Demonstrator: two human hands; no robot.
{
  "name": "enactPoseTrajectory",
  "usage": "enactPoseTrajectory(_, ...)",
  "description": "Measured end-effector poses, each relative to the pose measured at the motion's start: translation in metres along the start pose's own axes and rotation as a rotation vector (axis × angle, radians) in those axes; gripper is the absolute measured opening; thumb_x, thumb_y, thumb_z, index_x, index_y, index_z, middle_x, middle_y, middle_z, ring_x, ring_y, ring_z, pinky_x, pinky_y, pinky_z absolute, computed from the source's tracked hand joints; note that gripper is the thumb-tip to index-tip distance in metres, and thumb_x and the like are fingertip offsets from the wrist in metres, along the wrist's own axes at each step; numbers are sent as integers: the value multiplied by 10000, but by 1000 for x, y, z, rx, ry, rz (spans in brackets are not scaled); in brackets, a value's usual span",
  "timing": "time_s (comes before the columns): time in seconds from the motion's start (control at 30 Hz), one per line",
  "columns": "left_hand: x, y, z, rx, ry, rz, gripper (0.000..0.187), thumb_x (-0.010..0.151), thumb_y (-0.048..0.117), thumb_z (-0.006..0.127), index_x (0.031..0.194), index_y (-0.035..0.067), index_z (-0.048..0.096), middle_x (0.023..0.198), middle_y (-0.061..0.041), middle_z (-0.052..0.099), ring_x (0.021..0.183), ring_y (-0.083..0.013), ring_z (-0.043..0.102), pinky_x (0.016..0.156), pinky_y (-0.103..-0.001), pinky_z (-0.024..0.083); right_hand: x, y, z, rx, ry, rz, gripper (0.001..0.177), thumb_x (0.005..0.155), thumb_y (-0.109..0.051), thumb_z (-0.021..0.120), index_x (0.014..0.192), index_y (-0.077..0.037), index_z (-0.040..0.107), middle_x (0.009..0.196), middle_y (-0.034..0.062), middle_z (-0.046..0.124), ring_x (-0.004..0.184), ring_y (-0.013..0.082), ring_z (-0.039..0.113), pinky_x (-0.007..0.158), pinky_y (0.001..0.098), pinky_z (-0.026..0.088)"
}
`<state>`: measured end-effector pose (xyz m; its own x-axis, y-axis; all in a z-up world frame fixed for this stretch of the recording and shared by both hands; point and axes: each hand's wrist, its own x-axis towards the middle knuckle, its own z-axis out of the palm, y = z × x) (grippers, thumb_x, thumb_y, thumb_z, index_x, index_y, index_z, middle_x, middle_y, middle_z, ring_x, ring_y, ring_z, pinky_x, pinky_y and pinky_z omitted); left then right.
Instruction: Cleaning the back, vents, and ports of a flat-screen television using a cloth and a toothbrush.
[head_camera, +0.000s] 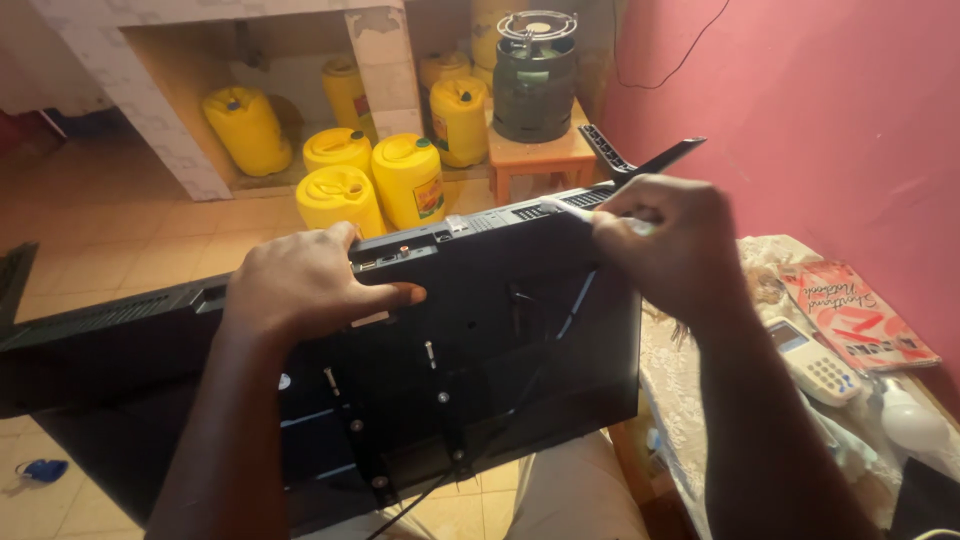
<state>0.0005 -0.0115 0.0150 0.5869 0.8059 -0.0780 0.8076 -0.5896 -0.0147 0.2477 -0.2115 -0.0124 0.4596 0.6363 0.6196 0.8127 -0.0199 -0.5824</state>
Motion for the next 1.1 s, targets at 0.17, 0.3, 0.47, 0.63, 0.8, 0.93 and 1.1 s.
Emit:
enactPoseTrajectory(0.17, 0, -1, 1, -14, 28, 21, 1011, 580, 941, 622, 1196, 141, 658, 1154, -113, 739, 1148, -300, 683, 975, -460, 514, -6, -11, -7, 27, -10, 39, 125, 851, -127, 753, 917, -22, 767, 749, 67, 745, 676, 83, 666, 616, 258, 523)
enactPoseTrajectory(0.3, 4, -4, 7, -13, 46, 35, 1021, 585, 954, 620, 1202, 141, 656, 1163, -115, 730, 1153, -298, 674, 977, -460, 504, -4, -14, 7, -57, -3, -33, 121, 852, -122, 768, 910, -17, 785, 704, 90, 709, 643, 101, 644, 603, 282, 504)
enactPoseTrajectory(0.47, 3, -3, 3, -19, 47, 27, 1021, 577, 949, 622, 1208, 148, 656, 1161, -116, 732, 1154, -302, 676, 974, -461, 511, -1, -5, -1, 19, 2, -10, 130, 840, -126, 749, 920, -27, 774, 743, 65, 738, 681, 75, 667, 629, 263, 525)
enactPoseTrajectory(0.63, 6, -3, 7, -8, 34, 37, 1036, 570, 959, 618, 1221, 152, 648, 1146, -121, 739, 1140, -312, 685, 963, -471, 519, -7, -17, -6, 14, -21, 149, 136, 830, -152, 757, 911, -44, 774, 696, 75, 723, 625, 89, 634, 571, 277, 508)
enactPoseTrajectory(0.8, 6, -7, 10, -21, 62, 46, 999, 573, 960, 619, 1139, 139, 677, 1140, -125, 731, 1140, -317, 679, 970, -476, 511, -4, -2, 17, 30, -14, -57, 117, 849, -117, 747, 902, -13, 758, 720, 72, 723, 664, 96, 645, 619, 281, 505)
enactPoseTrajectory(0.93, 4, -3, 3, 8, -3, 11, 1004, 585, 961, 600, 1167, 145, 656, 1112, -116, 754, 1132, -301, 696, 981, -473, 514, -4, -5, 6, 22, -3, -107, 125, 857, -124, 755, 923, -18, 760, 757, 75, 732, 697, 90, 676, 647, 269, 521)
enactPoseTrajectory(1.1, 4, -6, 7, -33, 57, 45, 984, 576, 942, 633, 1143, 138, 667, 1129, -117, 739, 1126, -312, 685, 951, -477, 516, -11, -13, -2, 16, -4, -18, 131, 851, -132, 763, 926, -25, 771, 765, 82, 748, 691, 96, 678, 638, 262, 528)
